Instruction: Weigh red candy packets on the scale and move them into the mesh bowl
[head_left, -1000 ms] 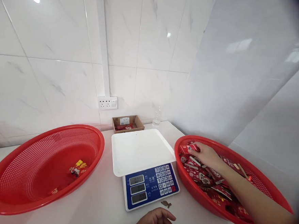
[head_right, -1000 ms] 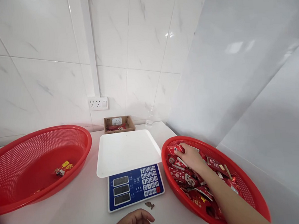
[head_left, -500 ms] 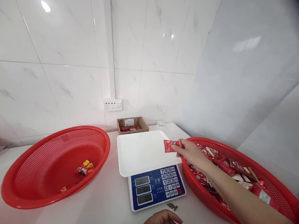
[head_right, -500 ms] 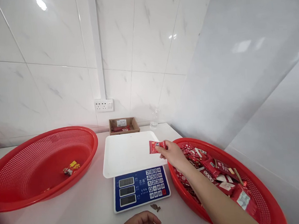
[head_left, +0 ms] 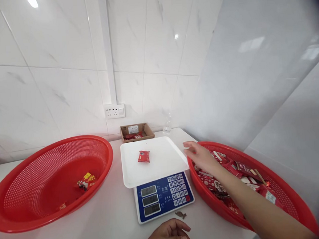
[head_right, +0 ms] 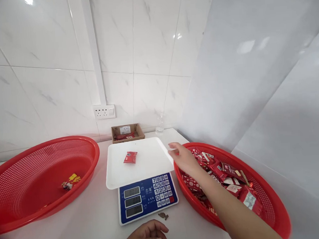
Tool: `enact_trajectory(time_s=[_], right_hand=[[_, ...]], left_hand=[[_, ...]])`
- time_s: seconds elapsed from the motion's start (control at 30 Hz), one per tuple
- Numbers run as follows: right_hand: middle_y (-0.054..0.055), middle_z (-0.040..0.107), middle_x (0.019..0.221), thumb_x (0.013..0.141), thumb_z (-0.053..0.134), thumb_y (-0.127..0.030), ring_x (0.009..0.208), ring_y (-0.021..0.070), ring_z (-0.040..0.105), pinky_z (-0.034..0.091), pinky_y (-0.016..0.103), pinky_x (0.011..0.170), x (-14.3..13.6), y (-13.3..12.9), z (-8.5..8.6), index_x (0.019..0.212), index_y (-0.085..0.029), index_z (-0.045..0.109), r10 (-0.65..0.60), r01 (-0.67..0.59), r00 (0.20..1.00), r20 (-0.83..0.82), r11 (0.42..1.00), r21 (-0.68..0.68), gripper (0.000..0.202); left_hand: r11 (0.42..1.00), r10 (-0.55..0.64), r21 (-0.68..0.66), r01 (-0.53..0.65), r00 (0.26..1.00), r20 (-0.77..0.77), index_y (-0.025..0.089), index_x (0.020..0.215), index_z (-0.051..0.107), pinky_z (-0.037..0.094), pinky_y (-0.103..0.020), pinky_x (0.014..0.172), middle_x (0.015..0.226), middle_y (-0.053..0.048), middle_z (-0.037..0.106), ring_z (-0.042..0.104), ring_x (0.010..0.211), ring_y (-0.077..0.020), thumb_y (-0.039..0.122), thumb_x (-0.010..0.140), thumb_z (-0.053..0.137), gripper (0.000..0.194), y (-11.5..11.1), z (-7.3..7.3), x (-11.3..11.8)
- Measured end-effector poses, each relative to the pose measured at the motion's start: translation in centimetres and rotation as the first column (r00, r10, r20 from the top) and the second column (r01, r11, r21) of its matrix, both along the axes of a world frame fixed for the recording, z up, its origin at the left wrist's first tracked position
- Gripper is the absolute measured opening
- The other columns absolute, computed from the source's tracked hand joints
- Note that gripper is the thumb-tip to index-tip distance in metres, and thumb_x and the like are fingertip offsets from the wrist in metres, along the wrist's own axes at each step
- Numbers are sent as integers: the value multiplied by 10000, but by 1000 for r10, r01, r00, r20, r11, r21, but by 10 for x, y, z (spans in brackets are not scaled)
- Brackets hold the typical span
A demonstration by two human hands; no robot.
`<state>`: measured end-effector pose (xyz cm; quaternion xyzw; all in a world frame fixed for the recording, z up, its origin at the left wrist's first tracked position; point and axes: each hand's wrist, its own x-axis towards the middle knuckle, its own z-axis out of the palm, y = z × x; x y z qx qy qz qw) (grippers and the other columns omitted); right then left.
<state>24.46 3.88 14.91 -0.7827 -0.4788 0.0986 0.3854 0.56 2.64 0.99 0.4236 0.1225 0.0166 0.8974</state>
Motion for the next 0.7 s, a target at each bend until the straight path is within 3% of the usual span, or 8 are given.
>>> enact_trajectory(time_s=[0.07,0.13,0.23,0.33,0.43,0.53,0.7], right_hand=[[90,664,1066,809,472,-286,994,206,613,448,374,918,22,-17,-4,1006,-200,592,-38,37,999,-20,999,-31,247],[83,678,1033,795,486,-302,982,218,623,465,373,894,37,-34,-13,982,-204,607,16,-26,998,-61,986,-165,243],[98,649,1137,712,582,-275,1075,260,581,428,390,940,46,-53,-31,1050,-202,621,197,-196,980,-36,906,-376,348],[121,551,1289,641,618,-190,1197,292,484,359,391,999,44,-59,-46,1149,-195,596,298,-210,947,116,853,-478,508],[131,554,1284,652,591,-154,1167,293,512,374,384,968,44,-57,-52,1204,-191,558,249,-116,950,189,842,-527,554],[111,658,1124,701,564,-188,1025,281,605,420,375,889,53,-55,-51,1101,-204,603,190,-68,967,170,835,-547,401],[99,692,1009,783,486,-265,966,278,626,444,365,822,75,-58,-47,1021,-210,602,22,99,959,284,908,-406,271]], left_hand=[[1000,3,-18,-3,1000,-11,152,984,560,380,-254,666,878,-55,639,603,720,-124,386,611,781,492,0,1,0],[999,5,-38,-5,1000,-16,152,986,558,382,-253,668,880,-52,637,604,714,-118,382,611,782,494,0,0,0],[999,7,-47,-8,1000,-14,147,979,554,383,-254,662,866,-47,634,605,692,-112,384,602,788,503,-2,0,2],[998,22,-60,-24,999,-29,143,949,552,383,-259,652,833,-39,631,600,654,-109,401,559,810,534,-3,3,3],[997,32,-65,-34,999,-42,141,938,550,385,-264,658,826,-37,630,599,651,-109,415,537,818,555,-4,5,3],[999,25,-46,-26,999,-24,136,966,552,385,-261,665,849,-50,634,604,678,-112,400,571,806,538,-2,3,2],[999,15,-47,-15,1000,-5,138,986,559,384,-256,669,875,-58,636,609,701,-113,372,616,785,492,-1,-5,1]])
